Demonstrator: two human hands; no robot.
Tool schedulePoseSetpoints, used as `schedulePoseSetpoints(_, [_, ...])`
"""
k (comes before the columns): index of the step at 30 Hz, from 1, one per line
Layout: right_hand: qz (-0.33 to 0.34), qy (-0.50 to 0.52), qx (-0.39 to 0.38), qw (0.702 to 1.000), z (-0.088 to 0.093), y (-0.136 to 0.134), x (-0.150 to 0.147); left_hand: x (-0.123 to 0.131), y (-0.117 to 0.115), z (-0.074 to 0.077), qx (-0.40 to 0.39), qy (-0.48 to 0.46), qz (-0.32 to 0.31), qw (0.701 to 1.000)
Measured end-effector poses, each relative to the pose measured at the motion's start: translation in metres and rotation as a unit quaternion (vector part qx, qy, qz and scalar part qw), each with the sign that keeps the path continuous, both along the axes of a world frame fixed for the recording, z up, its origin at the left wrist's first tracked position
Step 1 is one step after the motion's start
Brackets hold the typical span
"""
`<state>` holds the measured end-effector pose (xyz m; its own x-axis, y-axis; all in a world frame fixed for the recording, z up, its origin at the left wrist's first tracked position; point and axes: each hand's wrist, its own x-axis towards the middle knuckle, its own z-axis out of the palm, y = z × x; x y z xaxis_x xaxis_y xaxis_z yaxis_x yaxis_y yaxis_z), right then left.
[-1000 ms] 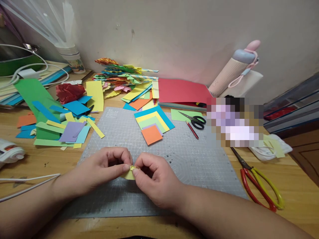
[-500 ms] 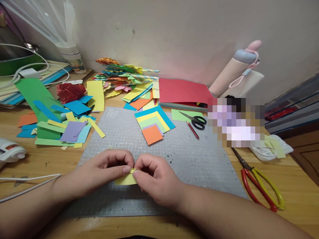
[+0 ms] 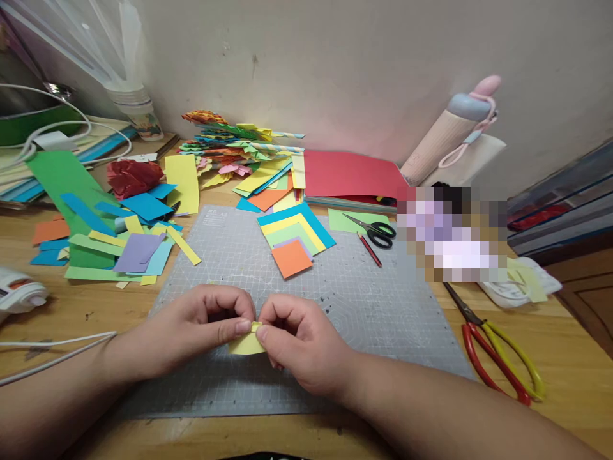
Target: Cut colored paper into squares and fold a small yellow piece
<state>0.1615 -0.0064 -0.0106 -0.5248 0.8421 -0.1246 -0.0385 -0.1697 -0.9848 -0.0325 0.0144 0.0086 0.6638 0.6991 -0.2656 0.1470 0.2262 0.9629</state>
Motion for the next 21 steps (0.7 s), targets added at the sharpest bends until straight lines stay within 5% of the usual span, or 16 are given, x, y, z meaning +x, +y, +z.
schedulePoseSetpoints(16, [0.006,-0.03,0.091,0.995,0.0016,-0.0013,-0.0027,0.0027,-0.0035,0.0003,0.006,0.018,0.016,1.0])
schedulePoseSetpoints(21, [0.009,-0.009,0.036,0.999,-0.0015,-0.0021,-0.0056,0.0057,-0.0068,0.0004,0.059,0.029,0.056,0.996])
